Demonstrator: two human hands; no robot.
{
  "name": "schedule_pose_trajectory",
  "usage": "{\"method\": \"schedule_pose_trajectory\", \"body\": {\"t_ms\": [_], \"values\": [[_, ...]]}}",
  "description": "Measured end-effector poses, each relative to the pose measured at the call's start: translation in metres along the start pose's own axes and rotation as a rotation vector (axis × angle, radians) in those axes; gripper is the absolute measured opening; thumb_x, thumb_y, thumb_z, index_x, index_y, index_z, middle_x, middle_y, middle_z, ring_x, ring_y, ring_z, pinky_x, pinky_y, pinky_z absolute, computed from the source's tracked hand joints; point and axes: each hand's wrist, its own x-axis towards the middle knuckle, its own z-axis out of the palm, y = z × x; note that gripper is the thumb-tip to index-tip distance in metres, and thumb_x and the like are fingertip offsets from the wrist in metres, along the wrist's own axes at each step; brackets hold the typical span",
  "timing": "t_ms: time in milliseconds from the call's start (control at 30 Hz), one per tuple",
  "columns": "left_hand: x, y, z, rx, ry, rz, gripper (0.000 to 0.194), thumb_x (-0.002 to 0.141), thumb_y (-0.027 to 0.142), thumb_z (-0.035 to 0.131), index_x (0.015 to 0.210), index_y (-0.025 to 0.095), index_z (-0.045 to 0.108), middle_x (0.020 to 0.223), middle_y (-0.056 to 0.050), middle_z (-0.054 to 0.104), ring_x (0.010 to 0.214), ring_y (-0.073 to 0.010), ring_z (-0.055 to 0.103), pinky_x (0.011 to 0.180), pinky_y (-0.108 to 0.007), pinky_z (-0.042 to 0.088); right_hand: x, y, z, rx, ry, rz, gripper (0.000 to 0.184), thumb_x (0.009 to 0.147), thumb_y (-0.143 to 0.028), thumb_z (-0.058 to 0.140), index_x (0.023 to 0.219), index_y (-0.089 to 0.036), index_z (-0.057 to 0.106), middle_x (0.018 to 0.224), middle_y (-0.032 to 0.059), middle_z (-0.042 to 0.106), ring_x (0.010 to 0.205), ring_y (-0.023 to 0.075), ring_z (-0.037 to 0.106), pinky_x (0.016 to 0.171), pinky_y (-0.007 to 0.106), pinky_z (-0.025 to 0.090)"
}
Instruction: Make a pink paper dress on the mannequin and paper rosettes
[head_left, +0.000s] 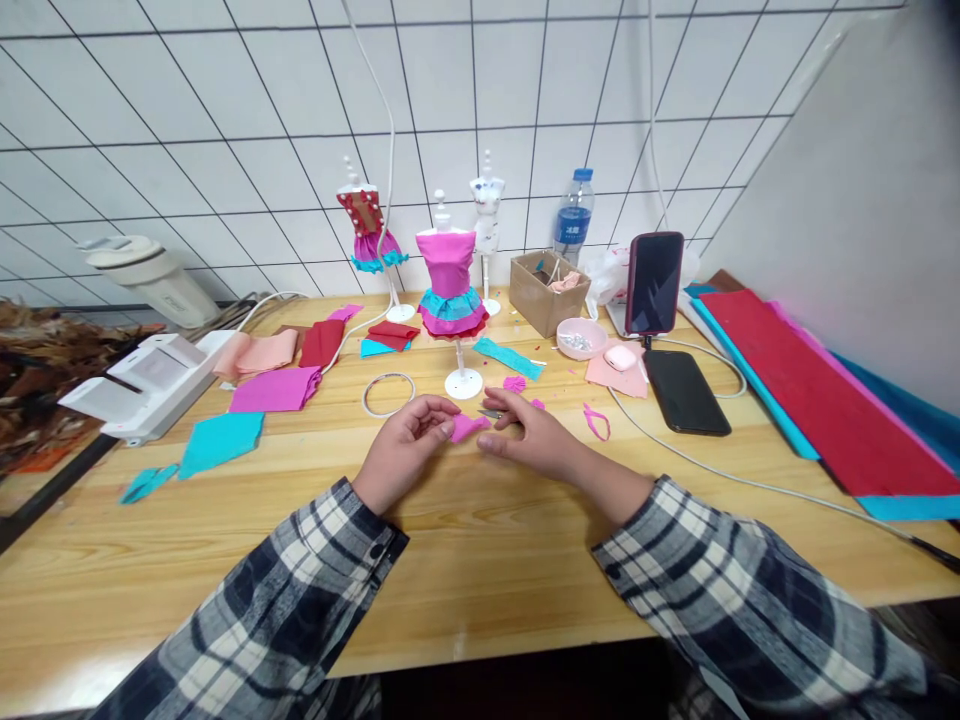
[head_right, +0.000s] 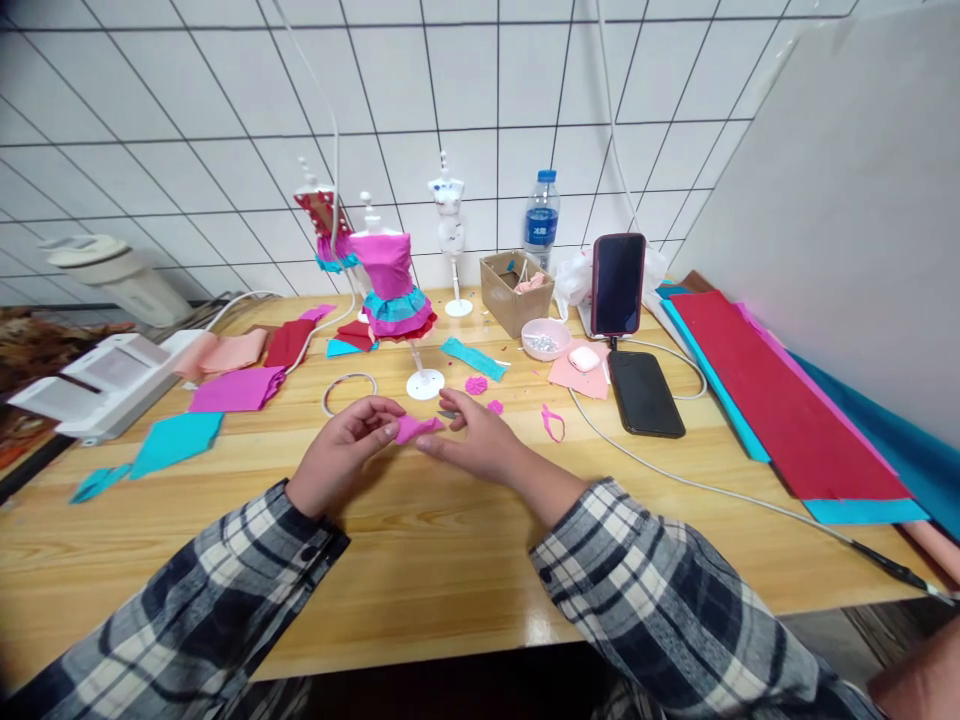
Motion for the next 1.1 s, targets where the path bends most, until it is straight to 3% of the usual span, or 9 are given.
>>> {"method": "schedule_pose_trajectory", "body": {"t_ms": [67, 200, 333, 467, 600, 700, 833, 933, 1100], "values": [[0.000, -0.003, 0.001, -0.107, -0.002, 0.001, 0.023, 0.080, 0.032, 0.066, 0.098, 0.019, 0.061, 0.085, 0.000, 0.062, 0.079, -0.0132, 0.058, 0.076, -0.025, 0.044, 0.002, 0.002, 0.004, 0.191, -0.063, 0.054, 0.071, 0.065, -0.044, 0.079, 0.127, -0.020, 0.053, 0.127, 0.0138, 0.059, 0.105, 0.0218, 0.060, 0.081, 0.034, 0.051], [0.001, -0.007, -0.001, -0.072, 0.051, -0.019, 0.029, 0.081, 0.035, 0.065, 0.105, 0.019, 0.060, 0.087, -0.002, 0.063, 0.082, -0.0155, 0.059, 0.079, -0.028, 0.045, 0.006, 0.001, -0.001, 0.333, -0.107, 0.182, 0.032, 0.070, -0.041, 0.073, 0.089, -0.016, 0.064, 0.075, 0.0026, 0.067, 0.068, 0.0147, 0.063, 0.064, 0.028, 0.049], [-0.001, 0.002, -0.005, 0.352, 0.160, 0.150, 0.041, 0.082, 0.038, 0.062, 0.118, 0.018, 0.057, 0.113, -0.010, 0.063, 0.108, -0.0251, 0.056, 0.096, -0.039, 0.040, 0.002, -0.005, -0.010, 0.004, -0.060, 0.079, 0.011, 0.075, -0.026, 0.066, 0.083, -0.018, 0.069, 0.071, -0.0002, 0.067, 0.063, 0.0121, 0.058, 0.060, 0.024, 0.042], [-0.008, 0.016, 0.002, 0.556, -0.079, 0.372, 0.057, 0.078, 0.043, 0.068, 0.128, 0.020, 0.055, 0.134, -0.013, 0.056, 0.125, -0.0291, 0.047, 0.106, -0.041, 0.032, -0.008, -0.011, -0.006, -0.243, -0.129, -0.110, 0.017, 0.079, -0.022, 0.064, 0.096, -0.022, 0.063, 0.075, -0.0022, 0.066, 0.066, 0.0125, 0.058, 0.062, 0.024, 0.040], [-0.010, 0.017, 0.010, 0.568, -0.253, 0.195, 0.039, 0.081, 0.042, 0.066, 0.116, 0.025, 0.067, 0.094, -0.006, 0.074, 0.092, -0.0239, 0.065, 0.093, -0.037, 0.040, -0.014, -0.014, -0.001, -0.244, -0.153, -0.215, 0.030, 0.080, -0.024, 0.065, 0.104, -0.022, 0.048, 0.075, -0.0041, 0.064, 0.066, 0.0123, 0.059, 0.061, 0.023, 0.040], [-0.009, 0.013, 0.010, 0.471, -0.318, 0.095, 0.024, 0.084, 0.040, 0.061, 0.097, 0.024, 0.074, 0.075, -0.002, 0.073, 0.072, -0.0184, 0.065, 0.076, -0.029, 0.045, -0.013, -0.014, -0.007, -0.293, -0.180, -0.244, 0.031, 0.081, -0.024, 0.064, 0.107, -0.021, 0.048, 0.075, -0.0036, 0.064, 0.062, 0.0118, 0.057, 0.059, 0.023, 0.039], [-0.006, 0.008, 0.006, 0.321, -0.195, -0.080, 0.026, 0.081, 0.042, 0.061, 0.081, 0.019, 0.072, 0.065, -0.001, 0.069, 0.059, -0.0153, 0.059, 0.058, -0.025, 0.043, -0.006, -0.011, -0.019, -0.551, -0.050, -0.296, 0.021, 0.085, -0.027, 0.060, 0.105, -0.020, 0.060, 0.090, 0.0034, 0.066, 0.081, 0.0163, 0.059, 0.072, 0.027, 0.042], [-0.003, 0.006, 0.003, 0.173, -0.090, -0.108, 0.027, 0.078, 0.042, 0.063, 0.080, 0.016, 0.068, 0.073, -0.003, 0.068, 0.063, -0.0147, 0.059, 0.061, -0.026, 0.045, -0.001, -0.005, -0.023, -0.856, 0.080, -0.236, 0.018, 0.090, -0.027, 0.055, 0.102, -0.020, 0.066, 0.099, 0.0086, 0.066, 0.097, 0.0237, 0.056, 0.079, 0.033, 0.041], [0.000, 0.004, 0.002, -0.004, 0.018, -0.127, 0.025, 0.079, 0.040, 0.062, 0.085, 0.016, 0.061, 0.073, -0.001, 0.065, 0.064, -0.0123, 0.057, 0.064, -0.026, 0.045, 0.001, -0.002, -0.015, -1.074, 0.012, -0.168, 0.018, 0.090, -0.023, 0.055, 0.102, -0.018, 0.067, 0.096, 0.0110, 0.065, 0.094, 0.0263, 0.055, 0.076, 0.035, 0.041]]}}
